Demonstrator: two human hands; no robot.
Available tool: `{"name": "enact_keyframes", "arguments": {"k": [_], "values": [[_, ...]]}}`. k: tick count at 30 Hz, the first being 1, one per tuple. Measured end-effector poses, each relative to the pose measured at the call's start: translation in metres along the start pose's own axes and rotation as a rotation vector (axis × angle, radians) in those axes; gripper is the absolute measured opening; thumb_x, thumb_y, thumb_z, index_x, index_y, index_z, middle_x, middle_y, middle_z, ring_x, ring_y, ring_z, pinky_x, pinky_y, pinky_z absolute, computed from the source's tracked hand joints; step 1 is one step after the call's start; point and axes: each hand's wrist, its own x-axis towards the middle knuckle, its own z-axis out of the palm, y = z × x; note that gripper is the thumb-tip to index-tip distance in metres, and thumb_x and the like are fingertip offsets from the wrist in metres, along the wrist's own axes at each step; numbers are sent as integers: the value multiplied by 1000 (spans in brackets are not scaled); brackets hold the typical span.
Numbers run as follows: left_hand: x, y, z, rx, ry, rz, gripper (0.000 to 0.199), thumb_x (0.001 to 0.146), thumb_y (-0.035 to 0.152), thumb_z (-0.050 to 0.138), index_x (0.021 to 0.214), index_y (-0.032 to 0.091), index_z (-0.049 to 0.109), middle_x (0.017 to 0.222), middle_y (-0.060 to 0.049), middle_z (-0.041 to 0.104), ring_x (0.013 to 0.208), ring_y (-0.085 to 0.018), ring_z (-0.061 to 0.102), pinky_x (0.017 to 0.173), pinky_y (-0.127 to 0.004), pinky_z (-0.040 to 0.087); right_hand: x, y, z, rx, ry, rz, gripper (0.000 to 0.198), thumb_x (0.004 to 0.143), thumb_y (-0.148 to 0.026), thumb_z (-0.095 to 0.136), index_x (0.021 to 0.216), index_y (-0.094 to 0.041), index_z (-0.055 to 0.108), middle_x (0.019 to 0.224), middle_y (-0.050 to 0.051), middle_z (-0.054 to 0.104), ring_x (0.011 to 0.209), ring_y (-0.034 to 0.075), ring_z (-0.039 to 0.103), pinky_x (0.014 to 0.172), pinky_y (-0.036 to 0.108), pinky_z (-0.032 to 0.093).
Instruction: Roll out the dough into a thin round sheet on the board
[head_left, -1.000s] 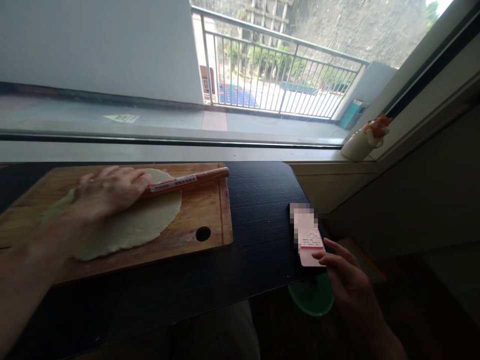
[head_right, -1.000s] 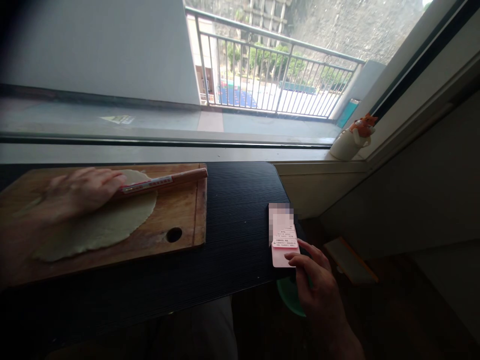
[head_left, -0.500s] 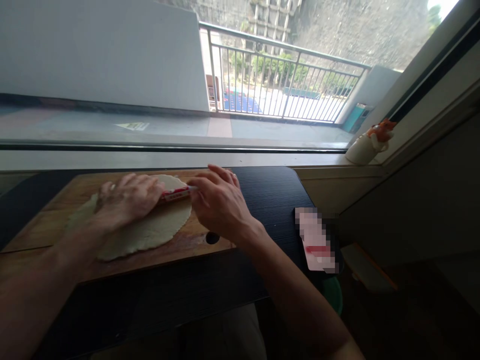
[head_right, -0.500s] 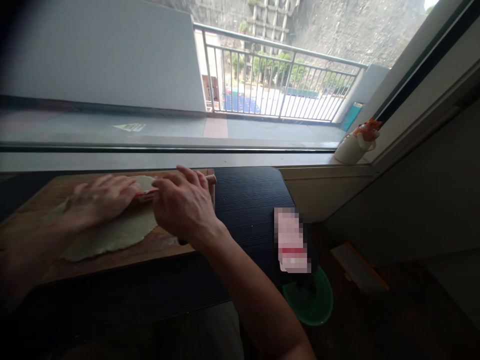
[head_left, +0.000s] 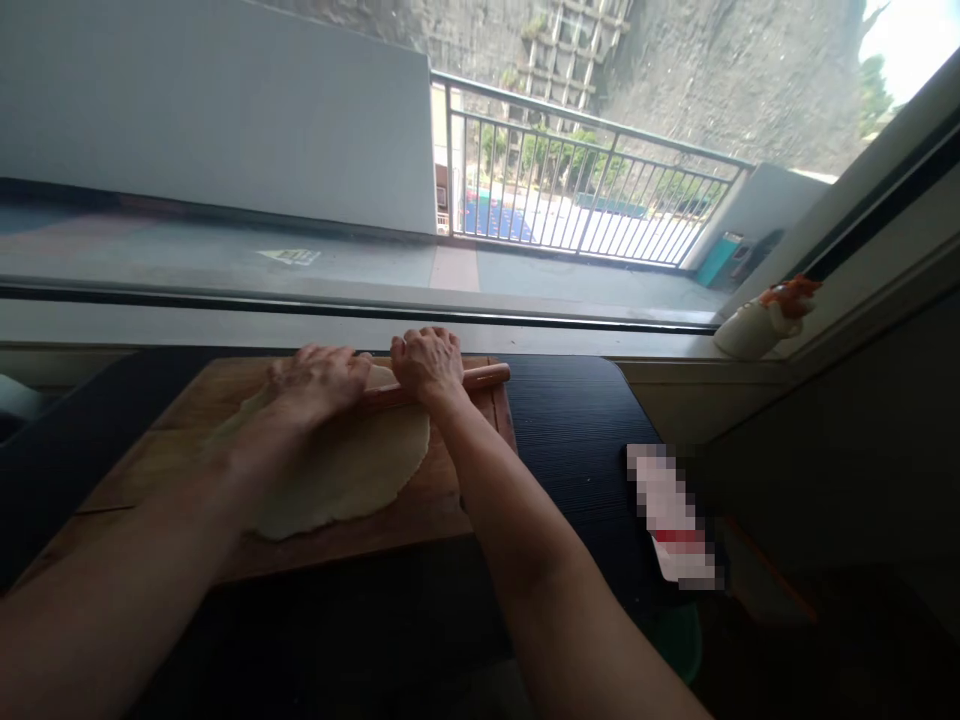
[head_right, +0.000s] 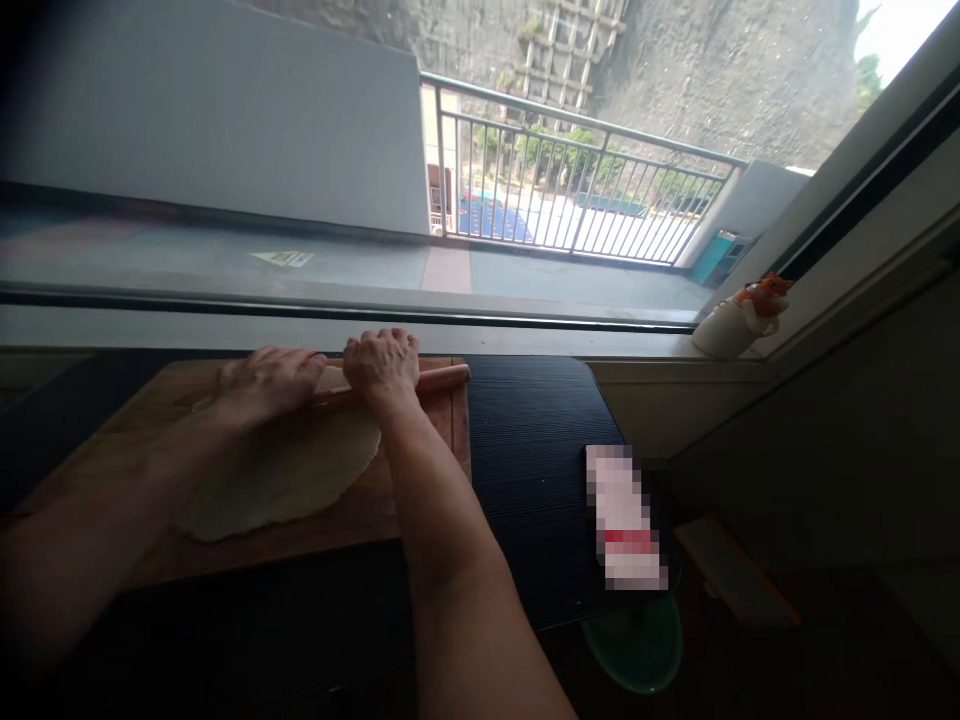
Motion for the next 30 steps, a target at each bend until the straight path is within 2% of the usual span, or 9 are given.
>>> {"name": "enact_keyframes", "arguments": {"k": [3, 9, 11, 13, 17, 19, 23, 27, 30], "values": [[-23, 9, 1, 21, 67, -49, 53, 89, 44, 22, 121, 12, 50, 131, -13, 49, 123, -30, 35, 96, -56, 25, -18, -1, -6, -6, 14, 15, 38, 93, -41, 29, 100, -18, 58, 110, 9, 58, 112, 24, 43, 94, 43, 32], [-114, 34, 14, 57, 239, 111, 53, 88, 39, 22, 132, 16, 41, 141, -8, 39, 135, -22, 22, 110, -45, 9, -109, 12, -35, 9, -21, -220, 33, 94, -40, 29, 108, -24, 54, 120, 2, 52, 129, 21, 23, 104, 39, 18], [-114, 33, 14, 40, 253, 132, 54, 87, 39, 24, 135, 16, 36, 142, -8, 36, 136, -22, 19, 111, -44, 6, -109, 14, -37, -1, -42, -221, 33, 94, -41, 30, 109, -25, 54, 122, 1, 51, 129, 21, 22, 105, 39, 17], [-93, 27, 11, 40, 228, 100, 54, 87, 40, 24, 133, 14, 39, 141, -10, 37, 135, -25, 20, 109, -49, 7, -87, 14, -29, -21, -44, -166, 37, 94, -42, 27, 104, -23, 57, 121, 4, 51, 129, 23, 23, 104, 42, 16], [-35, 10, 1, 48, 85, 5, 56, 88, 45, 19, 125, 13, 46, 135, -14, 45, 129, -31, 30, 100, -57, 21, -26, 9, -10, -14, -107, -26, 43, 93, -41, 25, 99, -19, 61, 115, 9, 55, 122, 26, 33, 98, 44, 26], [-27, 7, -1, 61, 45, -5, 56, 88, 46, 18, 125, 14, 45, 136, -13, 44, 128, -30, 31, 98, -56, 24, -18, 8, -9, -5, -142, -8, 42, 92, -42, 27, 100, -18, 61, 116, 10, 55, 119, 26, 36, 96, 45, 28], [-76, 15, 8, 117, 103, 52, 54, 88, 40, 18, 127, 13, 44, 138, -10, 43, 132, -25, 27, 106, -50, 17, -71, 13, -29, -5, -119, -124, 44, 94, -43, 22, 105, -21, 58, 121, 8, 53, 126, 25, 29, 101, 46, 23], [-144, 26, 18, 78, 159, 187, 57, 87, 40, 21, 138, 18, 29, 145, -5, 30, 136, -19, 20, 111, -41, 9, -141, 19, -57, -3, -127, -243, 43, 93, -43, 28, 129, -21, 39, 138, 6, 38, 130, 21, 24, 107, 43, 15], [-147, 32, 19, 39, 188, 169, 60, 86, 41, 24, 142, 18, 21, 148, -6, 24, 137, -20, 15, 112, -41, 3, -140, 21, -59, -3, -169, -250, 46, 92, -45, 31, 133, -22, 35, 142, 4, 34, 132, 20, 20, 109, 42, 13]]}}
